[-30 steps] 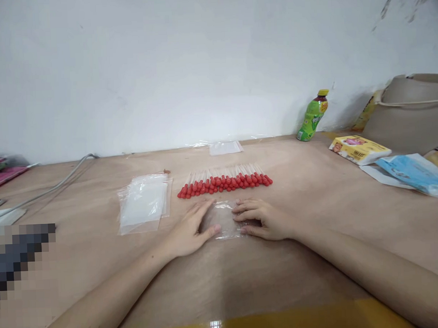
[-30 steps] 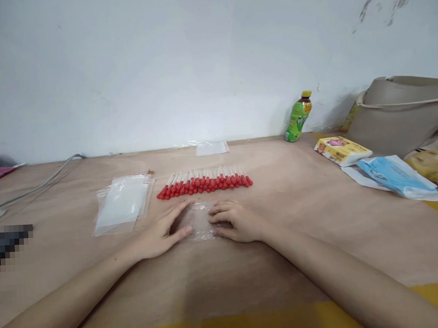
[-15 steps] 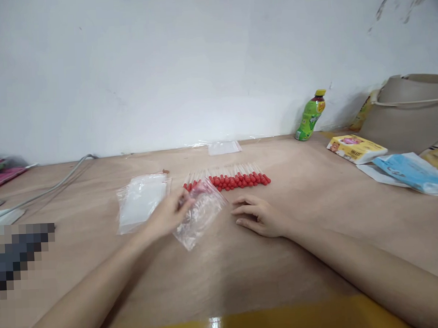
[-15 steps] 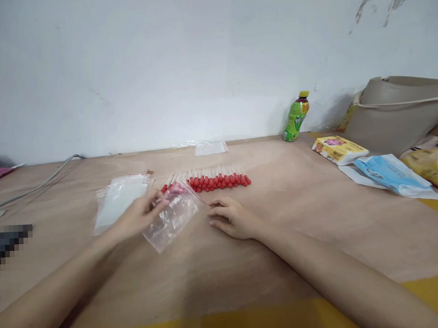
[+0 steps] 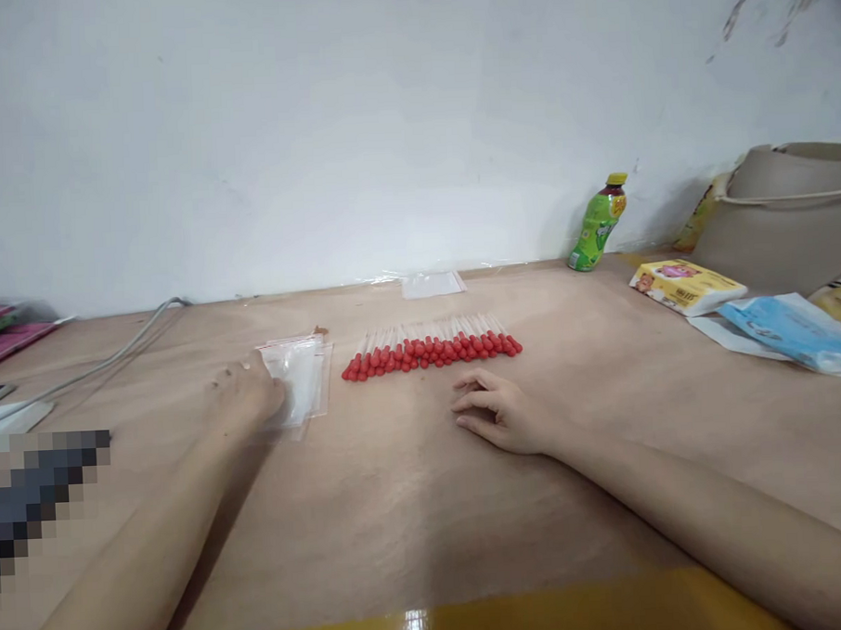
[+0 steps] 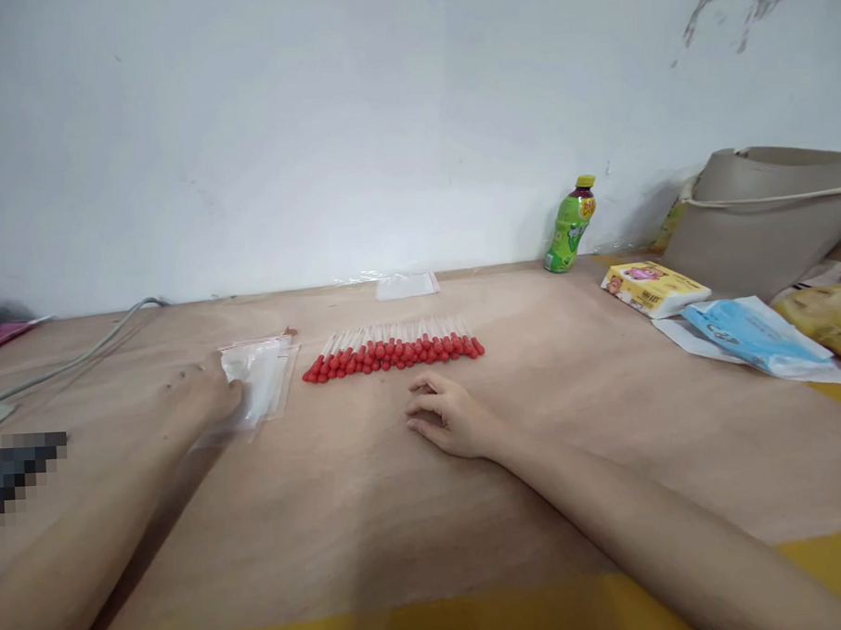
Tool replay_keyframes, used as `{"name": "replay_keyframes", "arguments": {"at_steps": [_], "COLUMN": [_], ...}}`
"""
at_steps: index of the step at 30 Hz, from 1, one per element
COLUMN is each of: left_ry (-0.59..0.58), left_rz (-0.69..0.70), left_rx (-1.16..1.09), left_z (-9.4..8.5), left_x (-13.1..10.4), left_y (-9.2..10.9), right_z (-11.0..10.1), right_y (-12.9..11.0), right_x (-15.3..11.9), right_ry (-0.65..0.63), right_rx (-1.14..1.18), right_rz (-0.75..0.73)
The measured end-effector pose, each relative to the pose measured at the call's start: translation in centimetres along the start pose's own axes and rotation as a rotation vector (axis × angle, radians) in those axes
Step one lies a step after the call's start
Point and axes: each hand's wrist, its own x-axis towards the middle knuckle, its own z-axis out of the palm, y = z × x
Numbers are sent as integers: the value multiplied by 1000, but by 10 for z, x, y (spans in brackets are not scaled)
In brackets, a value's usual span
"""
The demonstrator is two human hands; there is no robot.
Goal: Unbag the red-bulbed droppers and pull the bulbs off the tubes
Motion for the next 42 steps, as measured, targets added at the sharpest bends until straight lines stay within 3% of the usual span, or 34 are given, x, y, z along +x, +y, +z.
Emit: {"name": "replay_keyframes", "arguments": {"at_steps": [1, 3, 4, 8, 10, 13, 17, 20, 22, 25, 27, 35, 42], "left_ry": [68, 143, 108, -259, -318, -296, -133, 143, 256, 253, 249, 330, 523], "left_rz": [-60, -36, -4, -19, -77, -115, -31, 121, 281, 489, 546, 567, 339], "left_rx": [87, 181, 179, 32, 15, 9, -3, -67, -183, -310, -295, -237, -606], "left_z": [1, 2, 3, 16, 25, 32, 27, 17, 11, 8, 10, 28, 32], "left_x": [-2, -4, -4, 1, 6, 12, 8, -1, -8, -18, -21, -15, -15], "left_y": [5, 17, 23, 35, 32, 21, 15, 30, 47, 72, 83, 88, 90], "right_z": [0, -1, -1, 0, 1, 1, 2, 2, 3, 2, 1, 0, 1], "right_y": [0, -1, -1, 1, 3, 5, 8, 9, 10, 10, 10, 10, 10], "right_x": [0, 0, 0, -1, -2, -2, -2, -2, -2, -1, 0, -1, 0], "right_ry": [3, 6, 6, -2, -20, -44, -71, -77, -82, -94, -101, -108, -110], "right_rx": [0, -5, -8, -28, -55, -123, -185, -182, -179, -176, -171, -160, -149], "right_rz": [-5, -10, -8, 19, 18, 27, 73, 68, 64, 55, 52, 56, 59]}}
